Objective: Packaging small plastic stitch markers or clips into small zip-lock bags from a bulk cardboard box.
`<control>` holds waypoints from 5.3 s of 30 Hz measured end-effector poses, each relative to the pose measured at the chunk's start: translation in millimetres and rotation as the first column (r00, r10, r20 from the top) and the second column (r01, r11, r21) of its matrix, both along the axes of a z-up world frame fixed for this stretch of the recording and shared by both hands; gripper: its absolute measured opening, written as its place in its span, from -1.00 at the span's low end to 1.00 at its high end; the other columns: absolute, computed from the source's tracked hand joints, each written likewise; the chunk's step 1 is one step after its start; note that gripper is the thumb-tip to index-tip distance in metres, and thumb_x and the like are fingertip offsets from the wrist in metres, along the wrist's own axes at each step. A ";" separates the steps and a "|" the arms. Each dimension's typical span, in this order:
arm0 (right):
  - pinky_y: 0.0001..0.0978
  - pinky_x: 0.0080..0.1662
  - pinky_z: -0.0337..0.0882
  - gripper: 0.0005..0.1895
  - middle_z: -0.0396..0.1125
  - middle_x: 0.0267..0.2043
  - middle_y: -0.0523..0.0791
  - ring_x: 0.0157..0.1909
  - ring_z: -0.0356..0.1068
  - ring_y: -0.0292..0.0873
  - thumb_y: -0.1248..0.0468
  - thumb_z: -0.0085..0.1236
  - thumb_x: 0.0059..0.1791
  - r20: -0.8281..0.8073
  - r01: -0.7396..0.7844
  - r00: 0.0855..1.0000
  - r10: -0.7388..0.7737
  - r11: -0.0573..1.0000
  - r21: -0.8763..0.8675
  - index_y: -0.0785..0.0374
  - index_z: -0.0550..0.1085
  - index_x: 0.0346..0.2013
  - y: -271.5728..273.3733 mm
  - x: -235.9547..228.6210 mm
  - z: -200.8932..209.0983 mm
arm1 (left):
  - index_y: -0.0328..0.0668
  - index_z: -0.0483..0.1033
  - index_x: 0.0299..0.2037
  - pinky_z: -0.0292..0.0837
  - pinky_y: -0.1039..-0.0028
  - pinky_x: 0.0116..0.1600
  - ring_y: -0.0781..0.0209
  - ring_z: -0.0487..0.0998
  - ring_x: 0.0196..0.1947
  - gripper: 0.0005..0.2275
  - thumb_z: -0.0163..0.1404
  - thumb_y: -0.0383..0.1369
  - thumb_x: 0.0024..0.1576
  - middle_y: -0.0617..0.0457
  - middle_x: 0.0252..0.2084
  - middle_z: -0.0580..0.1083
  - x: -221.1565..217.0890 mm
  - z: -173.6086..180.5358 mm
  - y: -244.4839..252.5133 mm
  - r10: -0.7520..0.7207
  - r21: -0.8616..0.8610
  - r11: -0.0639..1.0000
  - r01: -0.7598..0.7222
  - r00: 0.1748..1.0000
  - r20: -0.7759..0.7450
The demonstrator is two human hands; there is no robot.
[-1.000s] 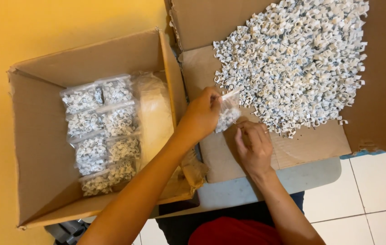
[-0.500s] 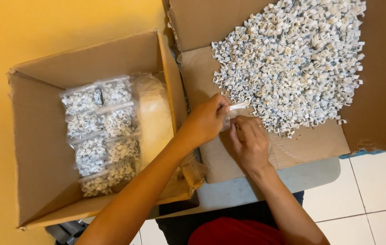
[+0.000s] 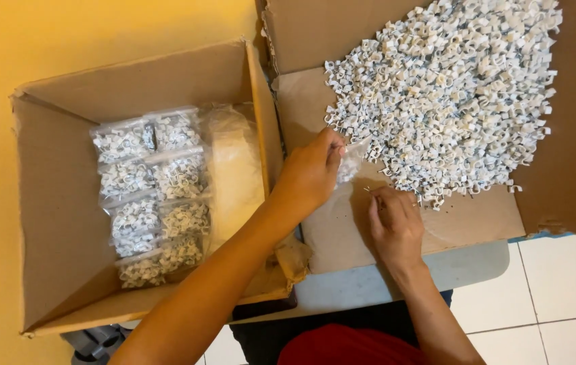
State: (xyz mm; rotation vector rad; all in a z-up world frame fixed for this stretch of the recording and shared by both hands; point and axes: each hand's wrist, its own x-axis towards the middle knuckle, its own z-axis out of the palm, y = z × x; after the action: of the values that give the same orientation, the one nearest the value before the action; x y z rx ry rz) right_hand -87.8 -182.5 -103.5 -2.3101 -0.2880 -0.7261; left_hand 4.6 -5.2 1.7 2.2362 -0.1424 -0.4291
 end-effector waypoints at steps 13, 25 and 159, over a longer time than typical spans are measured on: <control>-0.22 0.07 0.26 -0.85 0.39 -0.09 0.02 -0.01 0.24 -0.01 0.37 0.17 0.04 0.105 -0.030 0.994 0.044 0.991 -0.132 0.30 0.58 -0.11 -16.1 40.1 73.8 | -0.08 0.40 -0.34 0.48 0.27 -0.23 -0.07 0.54 -0.34 -0.94 0.01 -0.45 0.16 -0.03 -0.47 0.37 -6.9 -17.9 2.0 -0.089 0.031 0.995 0.093 0.717 0.691; -0.20 0.08 0.18 -0.92 0.46 -0.29 -0.26 -0.04 0.33 -0.11 0.13 0.23 0.02 -0.085 -0.320 0.947 0.309 0.895 -0.309 0.01 0.56 -0.28 -41.8 70.1 103.2 | -0.01 0.47 -0.38 0.34 0.23 -0.02 0.06 0.46 -0.21 -0.90 0.14 -0.32 0.04 0.07 -0.41 0.39 1.5 -38.1 6.3 -0.334 0.313 0.941 0.133 0.528 0.781; -0.53 -0.25 0.34 -0.92 0.47 -0.21 0.06 -0.26 0.33 -0.32 0.46 0.21 0.01 -0.186 0.139 0.982 0.026 0.565 0.813 0.37 0.55 -0.20 -15.8 49.2 64.4 | 0.20 0.68 -0.19 0.43 0.43 -0.02 0.23 0.58 -0.16 -0.84 0.09 -0.25 0.06 0.10 -0.29 0.63 -1.8 27.7 3.2 0.210 -0.328 0.924 -0.197 0.978 0.003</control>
State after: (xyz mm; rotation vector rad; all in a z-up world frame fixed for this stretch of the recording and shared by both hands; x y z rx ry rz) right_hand -38.6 -198.3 -39.2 -1.4400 0.2022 -0.5083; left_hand 2.8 -2.0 29.4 1.9081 0.0011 -0.2299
